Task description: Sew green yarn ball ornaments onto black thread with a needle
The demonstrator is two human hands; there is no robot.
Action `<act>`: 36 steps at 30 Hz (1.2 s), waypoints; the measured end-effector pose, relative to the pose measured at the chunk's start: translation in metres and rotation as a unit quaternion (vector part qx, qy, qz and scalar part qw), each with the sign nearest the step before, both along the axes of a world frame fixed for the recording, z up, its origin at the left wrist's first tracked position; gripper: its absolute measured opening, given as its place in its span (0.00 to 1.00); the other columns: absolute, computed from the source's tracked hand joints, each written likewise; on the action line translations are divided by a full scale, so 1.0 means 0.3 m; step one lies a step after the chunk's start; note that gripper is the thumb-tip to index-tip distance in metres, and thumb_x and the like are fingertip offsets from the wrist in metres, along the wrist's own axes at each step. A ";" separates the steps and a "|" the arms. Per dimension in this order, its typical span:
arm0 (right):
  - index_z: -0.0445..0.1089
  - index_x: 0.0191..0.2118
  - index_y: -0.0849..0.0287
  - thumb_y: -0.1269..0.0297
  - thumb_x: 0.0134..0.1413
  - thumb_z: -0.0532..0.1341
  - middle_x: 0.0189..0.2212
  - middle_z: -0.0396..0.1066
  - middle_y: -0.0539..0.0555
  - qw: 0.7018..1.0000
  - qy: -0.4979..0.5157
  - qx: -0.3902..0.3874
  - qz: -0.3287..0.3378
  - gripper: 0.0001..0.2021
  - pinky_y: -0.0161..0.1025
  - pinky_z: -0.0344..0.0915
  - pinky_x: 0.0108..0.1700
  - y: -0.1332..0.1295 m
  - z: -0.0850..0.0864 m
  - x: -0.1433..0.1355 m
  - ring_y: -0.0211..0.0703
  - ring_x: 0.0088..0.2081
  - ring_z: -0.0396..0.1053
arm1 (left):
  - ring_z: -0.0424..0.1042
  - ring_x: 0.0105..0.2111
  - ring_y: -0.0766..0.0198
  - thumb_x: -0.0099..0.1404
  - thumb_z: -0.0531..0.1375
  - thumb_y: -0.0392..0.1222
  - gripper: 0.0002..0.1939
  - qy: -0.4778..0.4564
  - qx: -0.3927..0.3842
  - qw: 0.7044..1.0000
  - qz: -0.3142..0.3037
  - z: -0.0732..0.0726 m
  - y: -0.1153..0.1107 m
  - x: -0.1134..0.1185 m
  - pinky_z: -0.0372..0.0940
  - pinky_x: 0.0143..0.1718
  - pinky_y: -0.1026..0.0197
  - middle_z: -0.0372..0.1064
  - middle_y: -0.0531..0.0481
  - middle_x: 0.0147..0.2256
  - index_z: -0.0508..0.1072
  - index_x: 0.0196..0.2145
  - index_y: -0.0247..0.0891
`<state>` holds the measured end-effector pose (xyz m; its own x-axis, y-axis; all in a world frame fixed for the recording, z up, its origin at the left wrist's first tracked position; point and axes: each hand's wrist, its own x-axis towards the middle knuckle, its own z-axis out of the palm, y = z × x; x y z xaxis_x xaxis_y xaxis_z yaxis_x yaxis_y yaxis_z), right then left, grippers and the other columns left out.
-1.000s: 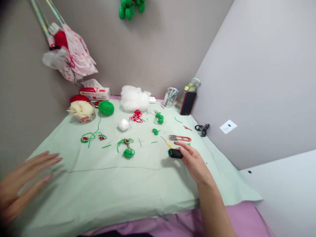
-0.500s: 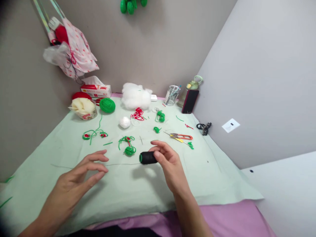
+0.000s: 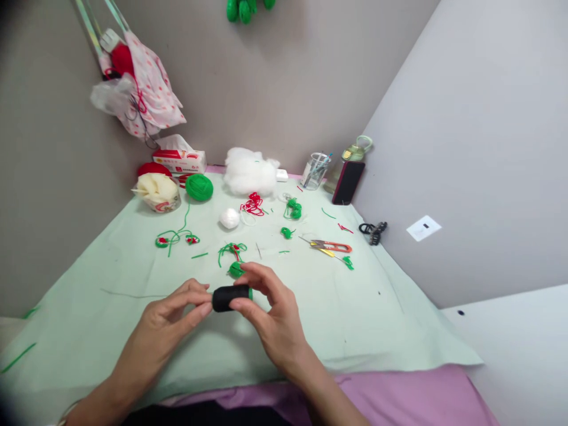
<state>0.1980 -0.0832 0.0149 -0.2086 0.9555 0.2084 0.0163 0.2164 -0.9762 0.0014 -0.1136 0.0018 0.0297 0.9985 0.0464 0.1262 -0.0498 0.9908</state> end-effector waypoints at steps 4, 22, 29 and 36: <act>0.64 0.63 0.51 0.43 0.65 0.55 0.49 0.74 0.59 0.996 0.035 -0.039 0.067 0.27 0.45 0.69 0.45 0.010 -0.001 -0.003 0.44 0.38 0.70 | 0.69 0.45 0.58 0.64 0.63 0.46 0.06 -0.012 0.001 1.000 0.018 -0.001 0.003 -0.022 0.64 0.46 0.59 0.66 0.51 0.34 0.78 0.30 0.46; 0.70 0.30 0.58 0.53 0.57 0.64 0.25 0.66 0.51 0.922 -0.261 0.058 -0.281 0.13 0.39 0.58 0.34 0.087 -0.031 0.330 0.42 0.30 0.62 | 0.66 0.38 0.59 0.59 0.67 0.49 0.08 -0.090 -0.012 0.967 0.240 -0.031 -0.036 -0.292 0.63 0.43 0.62 0.67 0.55 0.32 0.76 0.29 0.45; 0.61 0.31 0.57 0.61 0.56 0.66 0.39 0.71 0.52 0.998 -0.036 -0.047 0.001 0.13 0.36 0.62 0.35 0.041 -0.015 0.036 0.37 0.32 0.64 | 0.66 0.49 0.55 0.62 0.66 0.49 0.10 -0.085 0.000 0.987 0.140 0.002 -0.037 -0.162 0.58 0.53 0.59 0.67 0.52 0.34 0.74 0.26 0.44; 0.59 0.61 0.55 0.61 0.59 0.66 0.29 0.69 0.48 0.952 0.131 -0.195 0.198 0.26 0.35 0.62 0.32 0.012 -0.020 -0.081 0.35 0.27 0.65 | 0.66 0.49 0.55 0.62 0.65 0.48 0.10 -0.043 0.009 0.993 0.109 -0.001 -0.038 -0.156 0.57 0.57 0.56 0.68 0.51 0.35 0.74 0.26 0.43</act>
<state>0.1736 -0.0797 0.0090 -0.5581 0.8282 -0.0511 -0.2471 -0.2247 -0.9426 -0.0453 -0.1251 0.0015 -0.1911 0.9799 0.0575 0.0514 -0.0485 0.9975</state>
